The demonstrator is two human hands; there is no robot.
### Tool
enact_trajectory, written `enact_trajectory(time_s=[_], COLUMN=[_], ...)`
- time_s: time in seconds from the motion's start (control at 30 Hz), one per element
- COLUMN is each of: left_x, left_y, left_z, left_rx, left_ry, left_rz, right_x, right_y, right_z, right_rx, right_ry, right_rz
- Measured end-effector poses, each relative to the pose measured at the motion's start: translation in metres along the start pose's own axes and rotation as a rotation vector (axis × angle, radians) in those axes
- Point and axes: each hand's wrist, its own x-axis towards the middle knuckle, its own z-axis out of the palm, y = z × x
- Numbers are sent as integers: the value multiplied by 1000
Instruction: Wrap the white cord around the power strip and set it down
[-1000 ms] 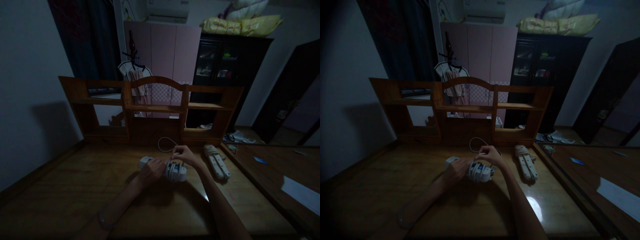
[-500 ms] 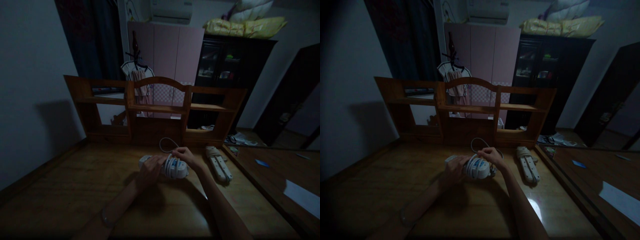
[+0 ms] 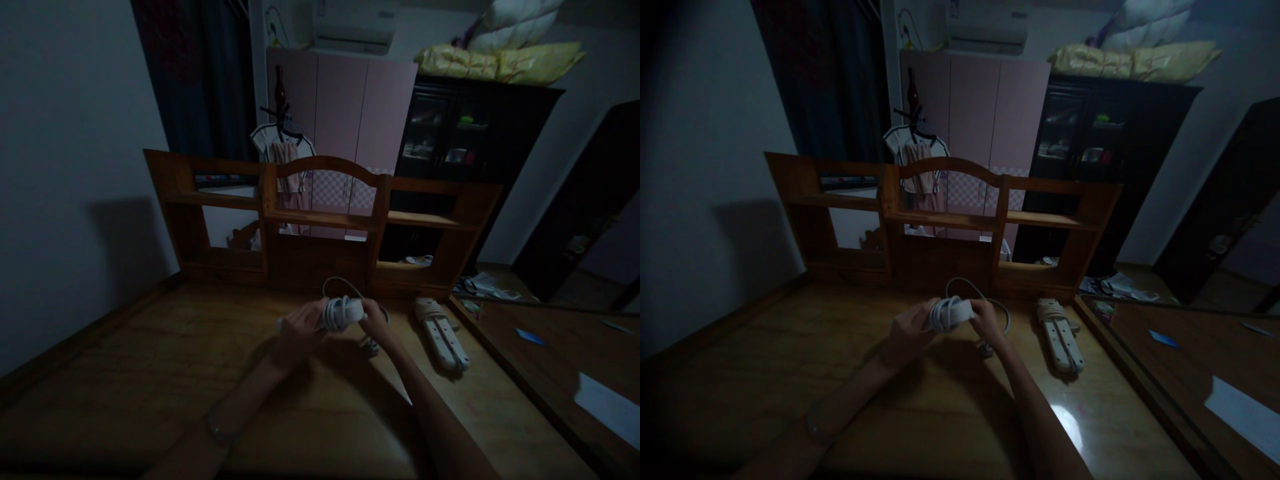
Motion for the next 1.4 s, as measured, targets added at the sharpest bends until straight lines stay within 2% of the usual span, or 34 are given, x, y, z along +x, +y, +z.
enact_trajectory(time_s=[0.1,0.17,0.3,0.43,0.57,0.73,0.9,1.03,1.27,1.4], left_x=[1,2,2,1,3,6,8,9,12,12], left_y=[-8,-12,-16,-15,-13,-7,-5,-5,7,6], left_z=[3,2,0,2,4,5,5,3,7,11], left_rx=[22,44,91,103,153,244,202,4,-649,-785], left_ry=[89,122,107,31,-21,-73,-111,-127,-193,-226], left_rz=[-141,-211,-270,-312,-357,-438,-486,-533,-533,-564], right_x=[-9,-15,-20,-19,-16,-15,-16,-16,-12,-12], right_y=[-17,-30,-43,-36,-30,-36,-44,-44,-35,-30], right_z=[13,22,31,35,41,42,38,34,13,8], right_rx=[-178,-349,-586,-719,-807,-906,-964,-983,-960,-954], right_ry=[76,69,44,60,142,160,130,134,216,212], right_rz=[-58,-145,-228,-211,-125,-84,-72,-65,-31,-22])
